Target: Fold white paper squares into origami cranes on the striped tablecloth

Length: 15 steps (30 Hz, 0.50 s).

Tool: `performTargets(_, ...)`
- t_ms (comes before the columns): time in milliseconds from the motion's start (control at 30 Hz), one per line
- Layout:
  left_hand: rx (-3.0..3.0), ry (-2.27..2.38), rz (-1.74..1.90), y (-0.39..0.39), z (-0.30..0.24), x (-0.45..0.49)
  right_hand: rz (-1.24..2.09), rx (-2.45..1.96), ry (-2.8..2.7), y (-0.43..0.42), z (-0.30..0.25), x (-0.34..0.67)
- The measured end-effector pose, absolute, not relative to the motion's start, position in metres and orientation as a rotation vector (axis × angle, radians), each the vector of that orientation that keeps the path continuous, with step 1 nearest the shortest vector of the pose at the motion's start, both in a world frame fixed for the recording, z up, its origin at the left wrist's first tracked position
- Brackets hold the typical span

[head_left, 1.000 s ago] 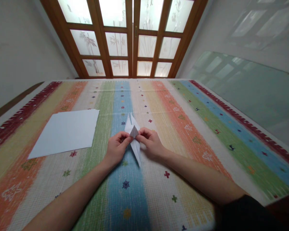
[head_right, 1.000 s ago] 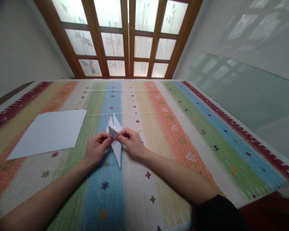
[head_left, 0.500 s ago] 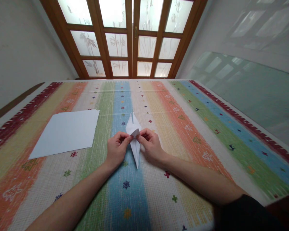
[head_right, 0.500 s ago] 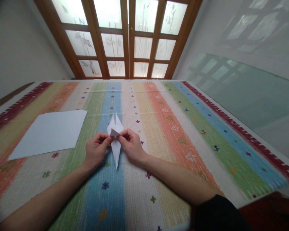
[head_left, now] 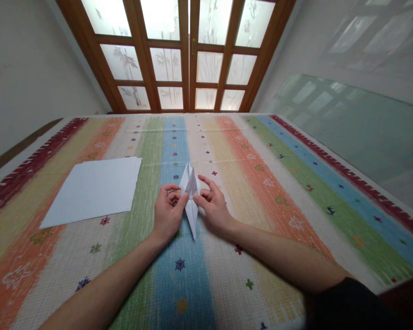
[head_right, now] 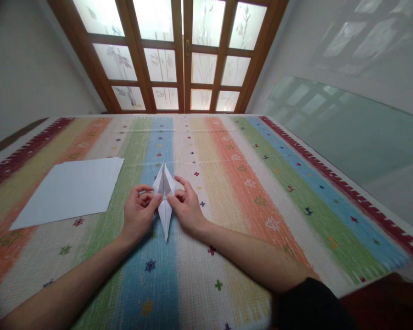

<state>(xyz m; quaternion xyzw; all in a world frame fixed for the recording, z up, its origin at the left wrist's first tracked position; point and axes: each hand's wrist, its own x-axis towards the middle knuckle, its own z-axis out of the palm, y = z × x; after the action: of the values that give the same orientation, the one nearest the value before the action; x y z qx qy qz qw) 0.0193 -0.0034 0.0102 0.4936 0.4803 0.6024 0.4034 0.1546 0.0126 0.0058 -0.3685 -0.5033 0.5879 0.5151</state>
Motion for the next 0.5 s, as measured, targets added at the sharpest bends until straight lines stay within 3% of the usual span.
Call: performTargets(500,1.115,1.19,1.332,0.007,0.012,0.012,1.38,-0.985,-1.347,0.008,0.004,0.157)
